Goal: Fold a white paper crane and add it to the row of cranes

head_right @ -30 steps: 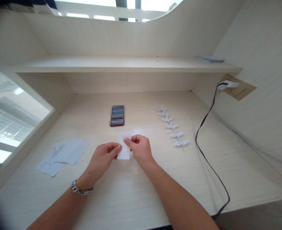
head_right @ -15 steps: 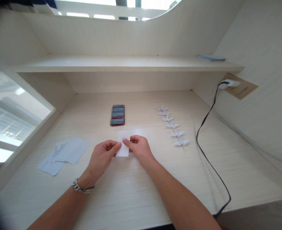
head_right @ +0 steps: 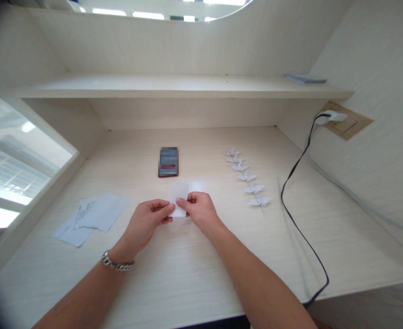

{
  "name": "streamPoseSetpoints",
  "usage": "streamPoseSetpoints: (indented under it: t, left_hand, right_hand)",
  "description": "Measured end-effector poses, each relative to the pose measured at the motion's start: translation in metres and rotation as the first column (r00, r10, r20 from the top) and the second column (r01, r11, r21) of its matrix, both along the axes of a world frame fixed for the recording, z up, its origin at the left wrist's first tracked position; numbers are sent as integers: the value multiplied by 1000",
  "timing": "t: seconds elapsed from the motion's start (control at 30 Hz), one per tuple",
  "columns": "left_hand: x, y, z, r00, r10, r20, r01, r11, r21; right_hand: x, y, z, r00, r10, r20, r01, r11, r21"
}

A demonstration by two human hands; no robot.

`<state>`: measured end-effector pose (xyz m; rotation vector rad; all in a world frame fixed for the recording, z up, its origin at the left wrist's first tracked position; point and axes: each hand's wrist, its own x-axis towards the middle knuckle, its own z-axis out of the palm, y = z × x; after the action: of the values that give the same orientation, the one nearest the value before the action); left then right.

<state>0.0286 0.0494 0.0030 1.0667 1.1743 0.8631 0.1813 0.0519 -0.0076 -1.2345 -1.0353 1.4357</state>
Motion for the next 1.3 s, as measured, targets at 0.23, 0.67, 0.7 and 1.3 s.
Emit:
streamPoseSetpoints:
  t: [0.23, 0.67, 0.7, 1.3]
  left_hand:
    - [0, 1, 3, 1000, -5, 14, 5, 1000, -16]
    - [0, 2, 3, 999, 2, -42, -2, 1000, 14]
    - [-1, 2, 2, 999, 11, -41, -9, 999, 31]
    - [0, 3, -3, 991, 128, 27, -129, 989, 75]
  right_hand:
    - [0, -1, 6, 999, 2, 51, -3, 1000, 3]
    - [-1, -1, 3, 999, 24, 24, -24, 1000, -8]
    - [-2, -2, 3, 999, 32, 28, -32, 999, -10]
    - [-11, -3, 1, 998, 37, -52, -40, 998, -46]
